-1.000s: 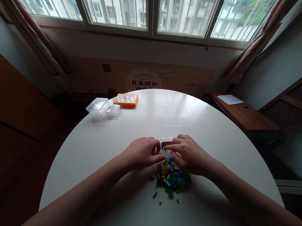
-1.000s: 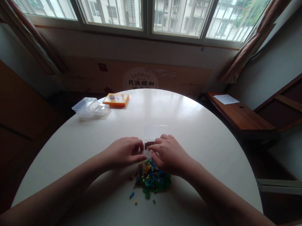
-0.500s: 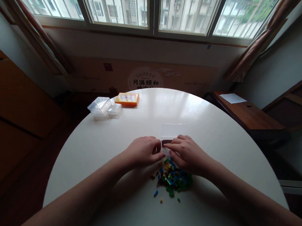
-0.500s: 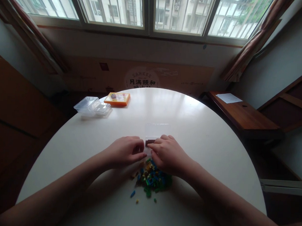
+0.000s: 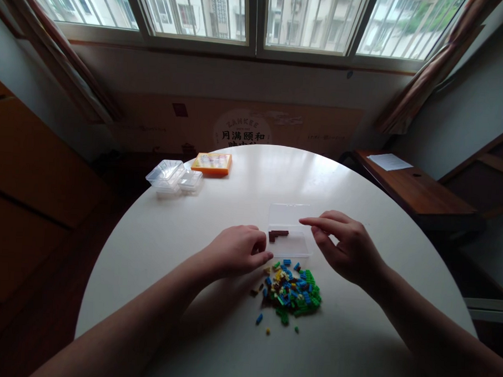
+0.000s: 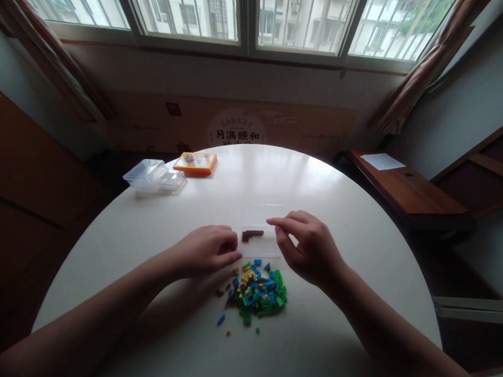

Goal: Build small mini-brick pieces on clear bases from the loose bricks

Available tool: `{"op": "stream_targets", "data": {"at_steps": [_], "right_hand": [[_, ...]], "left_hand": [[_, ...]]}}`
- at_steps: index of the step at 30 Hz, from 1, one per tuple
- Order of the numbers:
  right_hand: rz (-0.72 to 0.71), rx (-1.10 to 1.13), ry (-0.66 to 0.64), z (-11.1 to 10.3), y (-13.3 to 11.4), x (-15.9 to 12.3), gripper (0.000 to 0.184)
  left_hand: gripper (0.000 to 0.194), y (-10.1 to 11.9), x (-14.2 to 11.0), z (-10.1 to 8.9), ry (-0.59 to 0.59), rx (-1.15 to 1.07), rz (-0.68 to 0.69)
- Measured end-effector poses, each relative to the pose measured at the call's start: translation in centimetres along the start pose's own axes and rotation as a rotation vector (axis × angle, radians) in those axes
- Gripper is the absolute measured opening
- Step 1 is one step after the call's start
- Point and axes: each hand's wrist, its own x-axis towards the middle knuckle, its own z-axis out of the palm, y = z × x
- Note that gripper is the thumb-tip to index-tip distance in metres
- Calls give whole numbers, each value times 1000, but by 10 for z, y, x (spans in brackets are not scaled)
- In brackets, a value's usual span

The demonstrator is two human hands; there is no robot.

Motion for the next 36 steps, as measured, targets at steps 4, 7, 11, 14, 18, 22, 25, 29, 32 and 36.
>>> {"op": "stream_targets", "data": {"at_steps": [4,7,11,14,18,22,25,29,32,36], "right_hand": [[-47,99,-120,-16,3,-4,24],[-108,128,-340,-19,5,-5,21],[-127,89,-548,-15,6,-6,18],[-125,49,-632,-11,3,-8,19],[-122,35,-644,-5,-3,-11,20],[-145,44,-588,5,-8,-13,15],[-171,46,-586,11,-10,-14,13],[-156,22,-562,17,-11,-15,12],[-138,15,-556,18,-10,-15,14],[-138,-5,-569,17,-10,-15,16]], "left_hand": [[21,-5,-3,-7,-42,-52,91],[11,-6,-6,-11,-74,-91,169],[8,-3,-8,-14,-74,-136,247],[9,2,-11,-14,-109,-181,278],[11,9,-16,-15,-157,-198,287],[11,12,-17,-15,-155,-170,264],[13,13,-16,-14,-158,-156,250],[14,13,-15,-14,-189,-163,224],[14,13,-15,-14,-205,-157,203],[13,12,-15,-15,-202,-152,206]]}}
